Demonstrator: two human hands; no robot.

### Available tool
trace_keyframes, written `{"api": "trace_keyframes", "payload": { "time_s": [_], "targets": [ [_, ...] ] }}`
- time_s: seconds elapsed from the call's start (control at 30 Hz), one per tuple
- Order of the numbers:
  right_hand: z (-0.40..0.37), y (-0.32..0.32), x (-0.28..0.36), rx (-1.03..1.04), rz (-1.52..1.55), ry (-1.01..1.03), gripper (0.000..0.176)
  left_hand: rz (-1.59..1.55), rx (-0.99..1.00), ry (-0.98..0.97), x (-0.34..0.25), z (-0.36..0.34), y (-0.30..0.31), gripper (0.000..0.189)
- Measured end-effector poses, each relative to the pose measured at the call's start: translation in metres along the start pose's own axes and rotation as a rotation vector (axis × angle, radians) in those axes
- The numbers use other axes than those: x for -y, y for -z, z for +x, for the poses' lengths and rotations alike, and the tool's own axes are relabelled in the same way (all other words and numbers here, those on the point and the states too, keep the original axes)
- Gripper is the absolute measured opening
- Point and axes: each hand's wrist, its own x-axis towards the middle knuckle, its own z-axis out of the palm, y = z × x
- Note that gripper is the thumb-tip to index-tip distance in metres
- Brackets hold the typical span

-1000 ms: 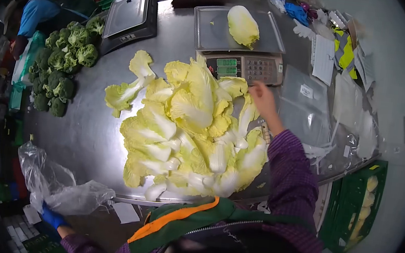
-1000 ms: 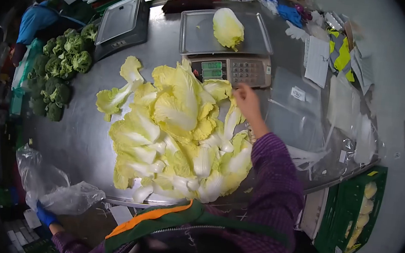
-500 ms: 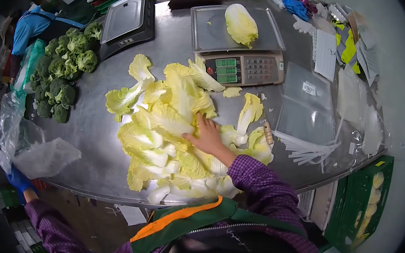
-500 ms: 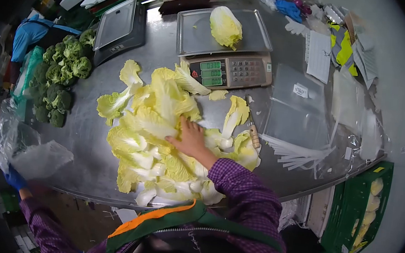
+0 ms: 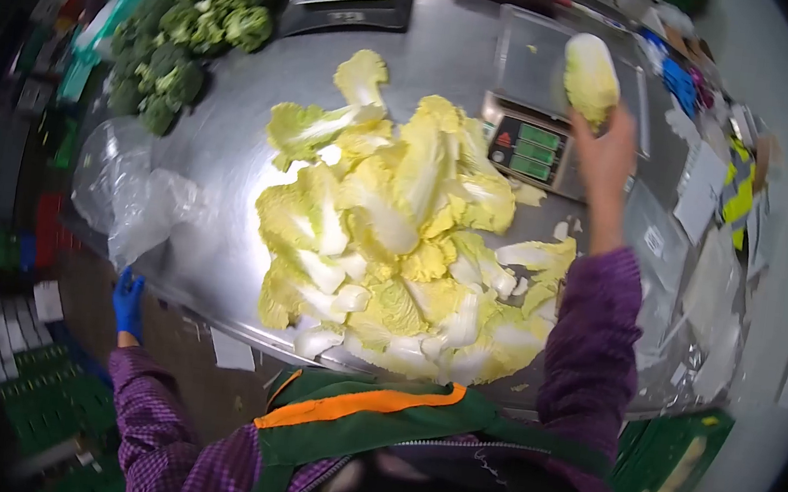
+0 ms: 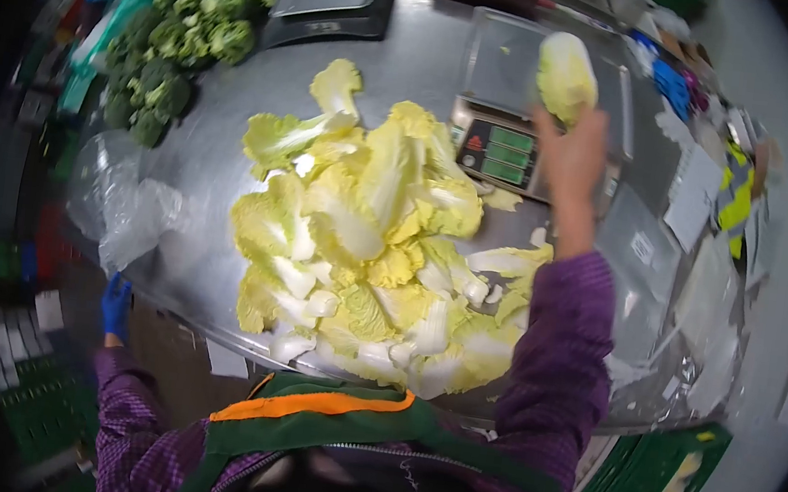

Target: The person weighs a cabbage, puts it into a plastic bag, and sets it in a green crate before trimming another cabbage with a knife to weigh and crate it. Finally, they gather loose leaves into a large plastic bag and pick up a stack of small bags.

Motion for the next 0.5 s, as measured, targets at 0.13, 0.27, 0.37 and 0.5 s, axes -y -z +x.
{"api": "trace_keyframes", "payload": {
  "time_s": [0.13, 0.27, 0.37, 0.5],
  "targets": [
    [0.076, -0.047, -0.054, -0.015, -0.238, 0.007, 0.087, 0.004, -0.015, 0.053, 0.051, -0.101, 0.002, 0.049],
    [0.110, -0.093, -0.116, 0.379, 0.373, -0.132, 0.058, -0.004, -0.095, 0.235, 0.079, -0.207, 0.017, 0.046],
    [0.065, -0.049, -0.089, 0.485, 0.697, -0.078, 0.047, 0.018, -0.090, 0.441, 0.153, -0.273, 0.036, 0.050],
    [-0.022, 0.030, 0.024, 0.328, 0.598, 0.157, 0.052, -0.047, -0.102, 0.632, 0.171, -0.339, 0.031, 0.052]
  ]
}}
